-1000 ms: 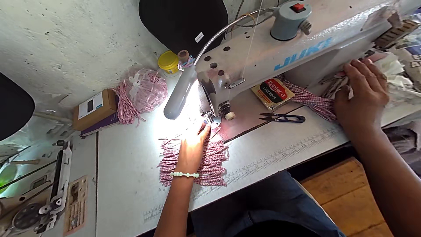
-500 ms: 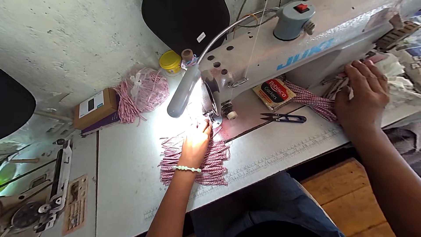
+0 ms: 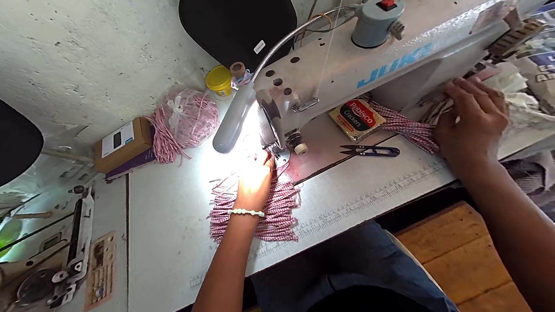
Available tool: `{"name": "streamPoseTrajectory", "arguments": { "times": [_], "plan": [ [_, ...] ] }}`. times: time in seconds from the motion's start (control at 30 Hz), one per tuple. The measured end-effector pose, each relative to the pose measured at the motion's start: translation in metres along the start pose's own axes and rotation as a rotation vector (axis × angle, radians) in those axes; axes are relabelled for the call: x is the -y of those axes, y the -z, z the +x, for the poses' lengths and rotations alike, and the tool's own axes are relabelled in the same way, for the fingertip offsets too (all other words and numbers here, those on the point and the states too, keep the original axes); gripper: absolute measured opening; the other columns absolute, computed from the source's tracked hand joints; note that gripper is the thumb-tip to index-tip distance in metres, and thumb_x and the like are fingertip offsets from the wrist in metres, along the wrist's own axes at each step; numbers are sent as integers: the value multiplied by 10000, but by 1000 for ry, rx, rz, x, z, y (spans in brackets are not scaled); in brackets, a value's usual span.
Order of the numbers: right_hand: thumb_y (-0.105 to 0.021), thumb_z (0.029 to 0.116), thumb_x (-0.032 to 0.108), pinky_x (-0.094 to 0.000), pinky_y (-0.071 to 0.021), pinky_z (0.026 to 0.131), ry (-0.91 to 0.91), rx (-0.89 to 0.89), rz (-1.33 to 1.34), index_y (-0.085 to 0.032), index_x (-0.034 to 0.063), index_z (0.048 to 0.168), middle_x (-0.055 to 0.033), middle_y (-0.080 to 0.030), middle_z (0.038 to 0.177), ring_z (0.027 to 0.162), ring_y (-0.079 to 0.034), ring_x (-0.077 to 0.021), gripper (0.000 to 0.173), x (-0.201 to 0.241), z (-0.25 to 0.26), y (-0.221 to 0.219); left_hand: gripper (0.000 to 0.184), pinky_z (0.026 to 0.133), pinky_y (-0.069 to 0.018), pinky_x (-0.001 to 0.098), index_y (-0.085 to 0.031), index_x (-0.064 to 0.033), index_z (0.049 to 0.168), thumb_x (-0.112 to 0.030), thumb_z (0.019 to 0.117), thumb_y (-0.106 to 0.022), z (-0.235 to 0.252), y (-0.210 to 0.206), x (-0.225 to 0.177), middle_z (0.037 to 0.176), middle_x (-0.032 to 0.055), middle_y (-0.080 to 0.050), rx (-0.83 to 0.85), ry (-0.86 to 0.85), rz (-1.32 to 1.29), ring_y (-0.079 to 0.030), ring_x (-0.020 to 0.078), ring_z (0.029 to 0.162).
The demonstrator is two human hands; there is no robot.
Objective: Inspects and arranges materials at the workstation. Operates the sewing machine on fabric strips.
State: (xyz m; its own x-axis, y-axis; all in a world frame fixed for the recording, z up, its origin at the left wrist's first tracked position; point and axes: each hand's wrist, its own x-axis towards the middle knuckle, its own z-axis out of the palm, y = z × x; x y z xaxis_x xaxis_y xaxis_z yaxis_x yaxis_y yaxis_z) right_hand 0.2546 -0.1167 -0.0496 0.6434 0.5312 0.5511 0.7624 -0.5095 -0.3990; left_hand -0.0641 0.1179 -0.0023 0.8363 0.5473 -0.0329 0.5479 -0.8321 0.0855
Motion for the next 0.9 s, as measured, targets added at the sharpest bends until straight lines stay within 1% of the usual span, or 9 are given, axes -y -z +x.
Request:
{"name": "streamPoseTrajectory", "arguments": {
  "times": [0.07, 0.23, 0.33, 0.43, 0.6, 0.7, 0.77, 0.83, 0.9],
  "plan": [
    [-403, 1041, 39, -677, -349, 1097, -27, 56, -5, -622, -47, 1340, -276, -571, 1435, 1355, -499, -514, 380, 1, 0, 1, 345, 1014, -499, 474, -721, -36, 1263, 44, 987, -529, 1, 0, 0, 1359, 159, -657, 4, 7, -18, -640, 346, 1226],
    [-393, 1047, 42, -672, -346, 1099, -58, 107, -45, -640, -38, 1335, -259, -580, 1437, 1349, -520, -494, 388, 1, 1, 2, 297, 930, -539, 478, -751, -20, 1190, 27, 981, -546, -6, -7, -4, 1255, 186, -699, -88, -21, -22, -693, 359, 1108],
    [-401, 1045, 46, -659, -352, 1108, -55, 56, -37, -626, -28, 1360, -250, -572, 1451, 1368, -509, -482, 394, 1, -1, 1, 298, 950, -538, 478, -752, -19, 1191, 31, 981, -546, -9, -9, -9, 1259, 192, -698, -99, 2, -20, -690, 361, 1126],
    [-389, 1038, 41, -627, -329, 1150, -13, -24, -23, -548, -6, 1442, -243, -512, 1514, 1444, -426, -464, 437, 2, -1, 1, 310, 959, -532, 470, -742, -22, 1213, 27, 991, -532, -7, -7, -14, 1294, 191, -679, -58, 54, -5, -679, 360, 1143],
    [-388, 1038, 42, -620, -325, 1154, -17, -49, -25, -552, 7, 1443, -230, -510, 1520, 1454, -417, -452, 439, 2, 2, 0, 363, 1023, -494, 471, -685, -42, 1323, 8, 1022, -489, 4, 2, -16, 1382, 167, -638, 68, 178, -30, -644, 350, 1219],
    [-387, 1044, 44, -619, -318, 1157, -18, -49, -14, -546, 2, 1446, -227, -504, 1527, 1463, -404, -449, 434, 3, 0, -1, 356, 1030, -487, 494, -686, -56, 1327, -11, 1018, -515, 3, -3, -11, 1350, 168, -655, 10, 173, -56, -640, 351, 1221],
    [-385, 1043, 43, -630, -304, 1160, -28, -36, -6, -536, 0, 1455, -229, -488, 1539, 1472, -388, -449, 441, 4, 1, 1, 284, 987, -527, 491, -749, -60, 1220, -45, 992, -581, -9, -9, -12, 1266, 160, -702, -194, 116, -190, -679, 317, 1164],
    [-386, 1034, 42, -649, -285, 1161, -32, -25, 3, -525, -2, 1460, -238, -472, 1548, 1480, -367, -457, 450, 4, 2, 1, 239, 950, -568, 400, -778, -60, 1150, -86, 976, -615, -30, 2, -27, 1201, 127, -734, -348, 43, -461, -711, 226, 1106],
    [-394, 1036, 49, -654, -285, 1158, -23, -31, 11, -526, -14, 1451, -253, -473, 1540, 1477, -364, -472, 440, 3, 2, 0, 299, 1006, -544, 296, -761, -18, 1145, -203, 1051, -546, -53, 27, -50, 1210, 101, -726, -356, -119, -888, -676, 138, 1156]
  ]
}}
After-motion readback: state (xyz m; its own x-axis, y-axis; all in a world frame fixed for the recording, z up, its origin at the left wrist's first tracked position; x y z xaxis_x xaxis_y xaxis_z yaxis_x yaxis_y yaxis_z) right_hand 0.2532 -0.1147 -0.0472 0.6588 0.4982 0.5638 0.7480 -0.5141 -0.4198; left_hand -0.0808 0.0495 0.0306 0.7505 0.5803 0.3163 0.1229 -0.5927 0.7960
